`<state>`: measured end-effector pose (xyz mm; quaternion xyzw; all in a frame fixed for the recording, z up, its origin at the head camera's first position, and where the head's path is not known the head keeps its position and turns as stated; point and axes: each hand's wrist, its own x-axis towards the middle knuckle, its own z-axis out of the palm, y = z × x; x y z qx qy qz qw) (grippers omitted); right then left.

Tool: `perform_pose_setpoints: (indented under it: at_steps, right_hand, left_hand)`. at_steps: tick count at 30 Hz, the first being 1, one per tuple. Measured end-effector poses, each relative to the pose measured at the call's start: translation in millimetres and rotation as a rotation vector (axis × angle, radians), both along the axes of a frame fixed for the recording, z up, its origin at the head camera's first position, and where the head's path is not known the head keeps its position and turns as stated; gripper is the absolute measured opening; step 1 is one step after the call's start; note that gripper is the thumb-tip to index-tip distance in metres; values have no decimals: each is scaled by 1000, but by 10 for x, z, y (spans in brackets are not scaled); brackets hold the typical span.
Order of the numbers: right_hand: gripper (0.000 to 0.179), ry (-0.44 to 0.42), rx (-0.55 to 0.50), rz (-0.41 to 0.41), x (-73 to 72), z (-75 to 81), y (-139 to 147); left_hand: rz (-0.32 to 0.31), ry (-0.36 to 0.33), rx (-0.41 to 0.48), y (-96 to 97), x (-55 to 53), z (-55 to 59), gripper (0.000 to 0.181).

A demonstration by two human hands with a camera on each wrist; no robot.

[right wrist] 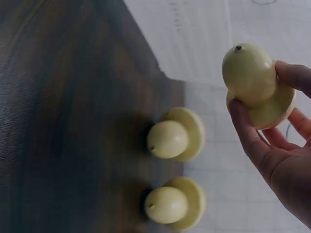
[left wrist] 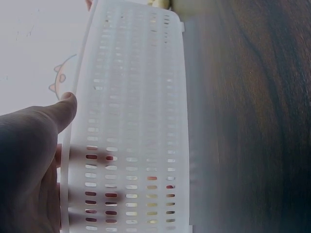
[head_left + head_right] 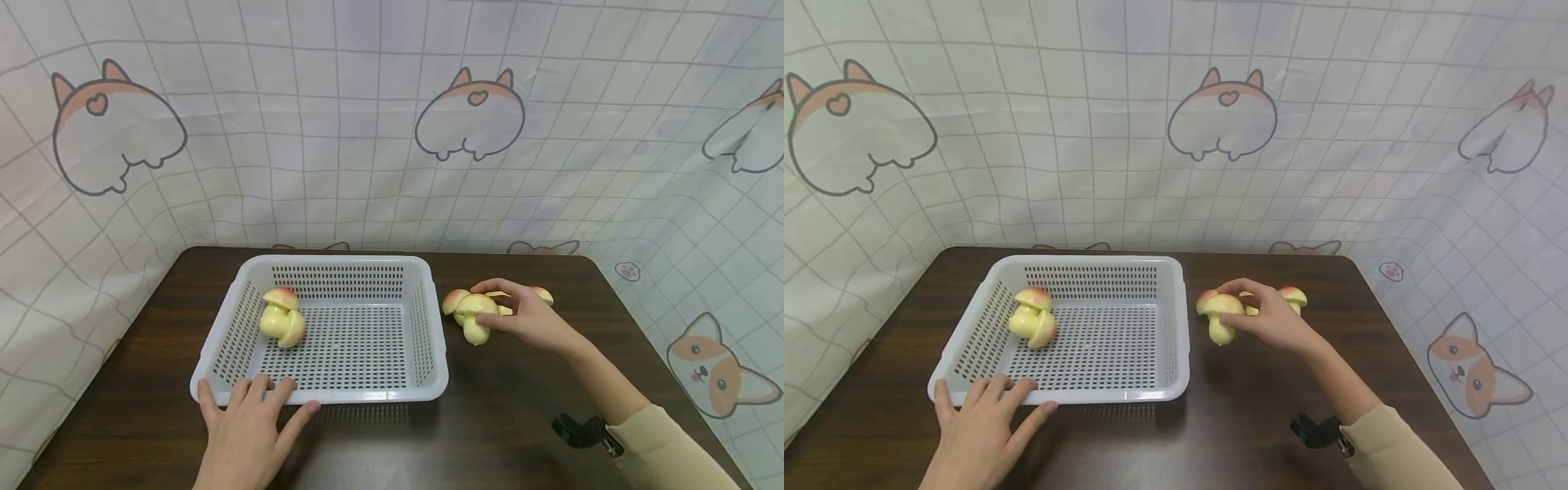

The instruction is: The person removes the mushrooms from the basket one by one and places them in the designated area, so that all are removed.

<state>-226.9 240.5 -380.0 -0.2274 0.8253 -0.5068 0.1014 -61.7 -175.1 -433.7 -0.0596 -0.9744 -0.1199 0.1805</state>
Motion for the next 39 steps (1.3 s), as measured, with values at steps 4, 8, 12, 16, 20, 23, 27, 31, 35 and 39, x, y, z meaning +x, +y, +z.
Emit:
perform_pose_setpoints:
  at_steps: [4,8,12,16,20,23,27,31,35,39]
  right_hand:
    - [42,13,16,-8,0,-92,61]
    - [42,26,18,4,-9,-180,93]
    - [45,23,15,0,-31,-289,109]
    - [45,5,19,-16,-49,-398,129]
    - [43,-4,38,-36,-56,-475,156]
    - [45,-18,60,-47,-63,-522,174]
    - [48,-22,94,-55,-65,-581,182]
    - [47,1,116,-56,-57,-623,183]
    - [46,12,127,-44,-46,-638,178]
    - [45,25,147,-37,-45,-669,181]
  left_hand:
    - [0,4,0,3,-3,11,46]
    - [4,-10,1,6,-3,24,46]
    - [11,-37,2,6,-3,34,48]
    - [16,-51,2,5,-1,37,49]
    - [16,-46,5,7,2,34,49]
    - [13,-32,8,6,2,28,48]
    - [11,-29,7,9,-1,26,48]
    - [10,-39,4,15,0,29,48]
    - [10,-38,3,15,5,28,48]
    - [13,-52,2,19,4,32,49]
